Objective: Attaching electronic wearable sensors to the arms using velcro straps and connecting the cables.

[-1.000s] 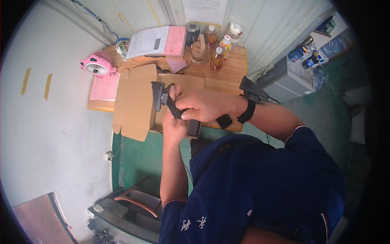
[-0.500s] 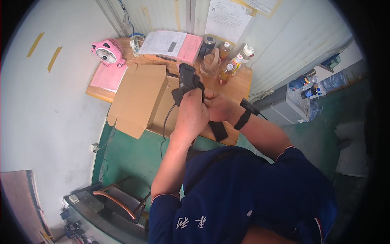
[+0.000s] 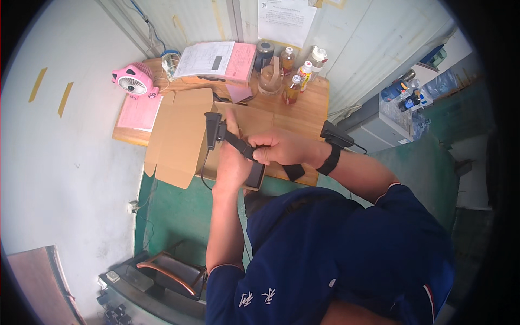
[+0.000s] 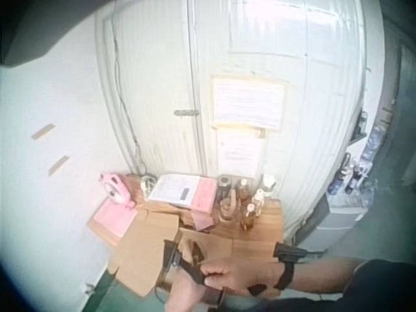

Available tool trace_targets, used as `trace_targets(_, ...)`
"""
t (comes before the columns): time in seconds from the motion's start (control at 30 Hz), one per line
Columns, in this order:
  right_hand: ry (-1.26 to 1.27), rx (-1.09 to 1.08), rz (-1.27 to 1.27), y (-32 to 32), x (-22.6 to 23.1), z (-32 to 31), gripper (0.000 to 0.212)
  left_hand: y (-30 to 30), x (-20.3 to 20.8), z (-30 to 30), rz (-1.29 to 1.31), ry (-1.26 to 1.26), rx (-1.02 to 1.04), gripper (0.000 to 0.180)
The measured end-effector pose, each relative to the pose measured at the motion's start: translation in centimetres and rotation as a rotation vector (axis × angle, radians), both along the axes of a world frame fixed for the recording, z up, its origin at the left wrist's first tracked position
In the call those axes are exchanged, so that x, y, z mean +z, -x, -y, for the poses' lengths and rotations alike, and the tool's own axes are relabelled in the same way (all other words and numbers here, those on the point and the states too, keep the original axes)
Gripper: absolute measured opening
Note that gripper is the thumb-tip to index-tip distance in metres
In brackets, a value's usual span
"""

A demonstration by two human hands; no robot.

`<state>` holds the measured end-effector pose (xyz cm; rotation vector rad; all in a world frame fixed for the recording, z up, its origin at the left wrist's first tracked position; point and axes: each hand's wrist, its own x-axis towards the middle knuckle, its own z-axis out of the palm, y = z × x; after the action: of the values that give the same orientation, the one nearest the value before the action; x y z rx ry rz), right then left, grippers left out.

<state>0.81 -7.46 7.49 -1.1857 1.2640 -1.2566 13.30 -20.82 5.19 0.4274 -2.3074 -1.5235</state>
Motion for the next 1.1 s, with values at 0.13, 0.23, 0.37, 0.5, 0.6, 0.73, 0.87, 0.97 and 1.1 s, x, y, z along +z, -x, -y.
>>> trace_targets(0.13, -0.093, -0.062, 0.242, -0.9, -1.8, 0.4, 0.015, 0.3, -0.7, 0.2, -0.296, -0.509, -0.047, 0.089)
trace_targets(0.23, -0.075, -0.061, 0.349, -2.2, -1.4, 0.4, 0.016, 0.1, 0.2, -0.5, -0.474, -0.950, -0.078, 0.083)
trace_targets(0.37, -0.125, -0.100, 0.213, -3.1, 1.4, 0.4, 0.016, 1.0, 0.4, -0.1, -0.536, -0.983, -0.148, 0.086)
trace_targets(0.5, -0.180, -0.167, 0.132, -2.8, 1.9, 1.0, 0.016, 2.9, 0.0, 0.0, -0.441, -0.978, -0.215, 0.106)
trace_targets(0.6, -0.301, -0.198, 0.104, -2.6, 2.1, 0.4, 0.016, 3.6, -1.7, 0.3, -0.323, -0.965, -0.297, 0.115)
trace_targets(0.73, -0.248, -0.159, 0.230, -3.0, 2.4, -0.1, 0.016, 2.9, -2.8, 0.7, -0.120, -1.064, -0.582, 0.123)
trace_targets(0.87, -0.201, -0.170, 0.151, -3.0, 2.4, 0.0, 0.015, 3.3, -1.5, 1.1, -0.269, -1.000, -0.524, 0.117)
trace_targets(0.97, -0.027, -0.390, -0.293, -2.1, 1.9, 0.8, 0.010, 3.9, 0.7, 1.3, -0.511, -0.928, -0.172, 0.088)
trace_targets(1.1, 0.385, -0.616, -0.753, -2.1, 2.5, 1.9, 0.006, 5.3, 2.8, 0.9, -0.756, -0.802, 0.070, 0.074)
